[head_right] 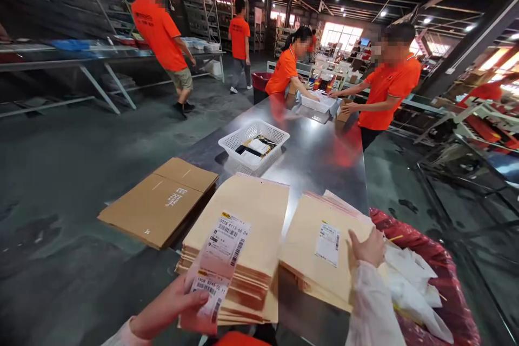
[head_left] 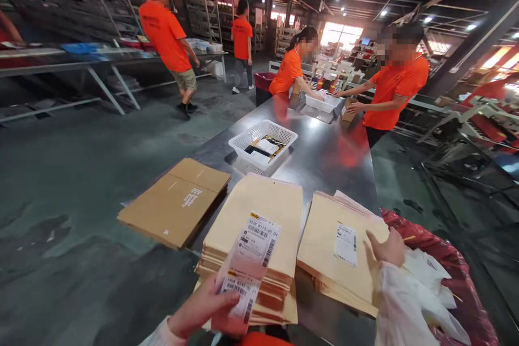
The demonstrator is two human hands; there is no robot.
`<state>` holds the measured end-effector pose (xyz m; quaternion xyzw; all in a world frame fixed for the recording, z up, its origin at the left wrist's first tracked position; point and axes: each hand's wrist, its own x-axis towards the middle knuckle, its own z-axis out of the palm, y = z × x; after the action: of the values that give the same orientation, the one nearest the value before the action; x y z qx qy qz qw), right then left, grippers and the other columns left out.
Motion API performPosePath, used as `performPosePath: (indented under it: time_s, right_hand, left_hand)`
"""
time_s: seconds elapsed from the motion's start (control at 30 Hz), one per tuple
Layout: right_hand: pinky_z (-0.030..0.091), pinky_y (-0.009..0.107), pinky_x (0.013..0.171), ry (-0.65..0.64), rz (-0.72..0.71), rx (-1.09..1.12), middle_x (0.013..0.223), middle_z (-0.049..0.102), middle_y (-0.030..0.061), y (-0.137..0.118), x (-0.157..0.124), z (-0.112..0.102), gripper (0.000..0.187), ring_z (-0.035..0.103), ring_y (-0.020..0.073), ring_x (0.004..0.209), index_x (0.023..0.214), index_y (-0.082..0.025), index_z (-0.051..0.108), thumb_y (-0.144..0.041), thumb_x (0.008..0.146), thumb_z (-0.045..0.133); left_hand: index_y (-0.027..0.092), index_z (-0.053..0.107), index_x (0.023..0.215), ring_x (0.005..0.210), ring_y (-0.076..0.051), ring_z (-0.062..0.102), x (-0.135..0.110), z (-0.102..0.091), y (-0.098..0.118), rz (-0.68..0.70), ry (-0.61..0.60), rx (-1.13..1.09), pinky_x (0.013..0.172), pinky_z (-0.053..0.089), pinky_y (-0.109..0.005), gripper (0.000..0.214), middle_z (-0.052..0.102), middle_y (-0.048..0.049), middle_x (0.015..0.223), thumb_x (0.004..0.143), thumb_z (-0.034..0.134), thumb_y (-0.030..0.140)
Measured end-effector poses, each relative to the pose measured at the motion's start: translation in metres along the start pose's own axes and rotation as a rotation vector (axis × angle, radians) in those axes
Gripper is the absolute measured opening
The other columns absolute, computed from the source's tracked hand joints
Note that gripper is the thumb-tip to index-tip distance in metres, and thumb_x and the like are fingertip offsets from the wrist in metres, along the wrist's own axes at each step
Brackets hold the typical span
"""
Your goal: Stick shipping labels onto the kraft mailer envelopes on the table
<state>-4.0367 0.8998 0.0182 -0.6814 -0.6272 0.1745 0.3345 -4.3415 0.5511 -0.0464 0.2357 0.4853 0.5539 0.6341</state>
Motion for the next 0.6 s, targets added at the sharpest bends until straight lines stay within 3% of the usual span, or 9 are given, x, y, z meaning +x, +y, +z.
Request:
performPosePath:
  time_s: [0.07,0.13,0.2,0.23,0.3,0.37,0.47,0.6]
  right_hand:
    - [0.048,0.053,0.090,-0.193,-0.056,0.112,0.122,0.059,0.0267,-0.024,-0.045,0.021,0.064,0.055,0.0398,0.115,0.107,-0.015,0.063,-0.055,0.058,0.070]
    - [0.056,0.044,0.079,-0.587,-0.171,0.284,0.109,0.070,0.0146,-0.054,-0.107,0.049,0.067,0.066,0.0327,0.099,0.103,-0.021,0.067,-0.062,0.050,0.073]
    - [0.056,0.044,0.084,-1.086,-0.265,0.559,0.115,0.069,0.0121,-0.078,-0.172,0.072,0.074,0.065,0.0325,0.104,0.111,-0.022,0.065,-0.058,0.049,0.079]
    - [0.055,0.044,0.087,-1.108,-0.213,0.604,0.111,0.071,0.0110,-0.086,-0.200,0.080,0.060,0.066,0.0308,0.103,0.107,-0.022,0.068,-0.062,0.062,0.071]
    - [0.054,0.047,0.089,-1.159,-0.172,0.601,0.105,0.073,0.0115,-0.096,-0.239,0.090,0.053,0.067,0.0310,0.100,0.099,-0.020,0.071,-0.065,0.073,0.060]
    - [0.056,0.047,0.082,-1.205,-0.190,0.537,0.095,0.075,0.0121,-0.104,-0.252,0.094,0.053,0.069,0.0317,0.092,0.093,-0.018,0.072,-0.065,0.072,0.062]
    - [0.057,0.043,0.078,-1.187,-0.239,0.534,0.096,0.075,0.0111,-0.119,-0.234,0.096,0.054,0.070,0.0297,0.086,0.098,-0.017,0.071,-0.059,0.063,0.073]
    - [0.056,0.036,0.074,-1.084,-0.355,0.444,0.087,0.076,0.0089,-0.139,-0.205,0.096,0.042,0.068,0.0252,0.080,0.086,-0.018,0.075,-0.056,0.069,0.068]
  left_hand:
    - [0.016,0.069,0.103,0.087,-0.027,0.067,0.009,0.011,0.000,0.024,0.001,-0.006,0.078,0.051,-0.035,0.055,0.074,-0.0101,0.092,0.063,0.079,0.053]
    - [0.015,0.071,0.097,0.080,-0.024,0.066,0.017,0.023,0.002,0.055,-0.019,0.010,0.075,0.051,-0.033,0.052,0.073,-0.0093,0.087,0.065,0.077,0.055]
    - [0.015,0.071,0.097,0.082,-0.024,0.066,0.024,0.032,0.007,0.092,-0.019,0.028,0.077,0.051,-0.033,0.050,0.073,-0.0096,0.089,0.066,0.076,0.054]
    - [0.015,0.071,0.100,0.087,-0.024,0.065,0.027,0.034,0.010,0.126,0.019,0.036,0.080,0.050,-0.034,0.051,0.073,-0.0097,0.092,0.065,0.078,0.052]
    - [0.016,0.069,0.104,0.093,-0.024,0.064,0.030,0.033,0.018,0.215,0.196,0.030,0.084,0.049,-0.033,0.056,0.072,-0.0089,0.097,0.059,0.083,0.046]
    - [0.016,0.070,0.098,0.087,-0.023,0.064,0.032,0.028,0.025,0.263,0.382,-0.010,0.081,0.049,-0.033,0.056,0.073,-0.0077,0.091,0.054,0.085,0.047]
    - [0.013,0.071,0.076,0.073,-0.020,0.061,0.032,0.022,0.025,0.253,0.459,-0.027,0.071,0.048,-0.031,0.050,0.070,-0.0055,0.072,0.056,0.080,0.057]
    - [0.014,0.064,0.064,0.059,-0.013,0.050,0.036,0.025,0.007,0.259,0.541,-0.030,0.058,0.039,-0.025,0.052,0.059,0.0012,0.058,0.056,0.076,0.064]
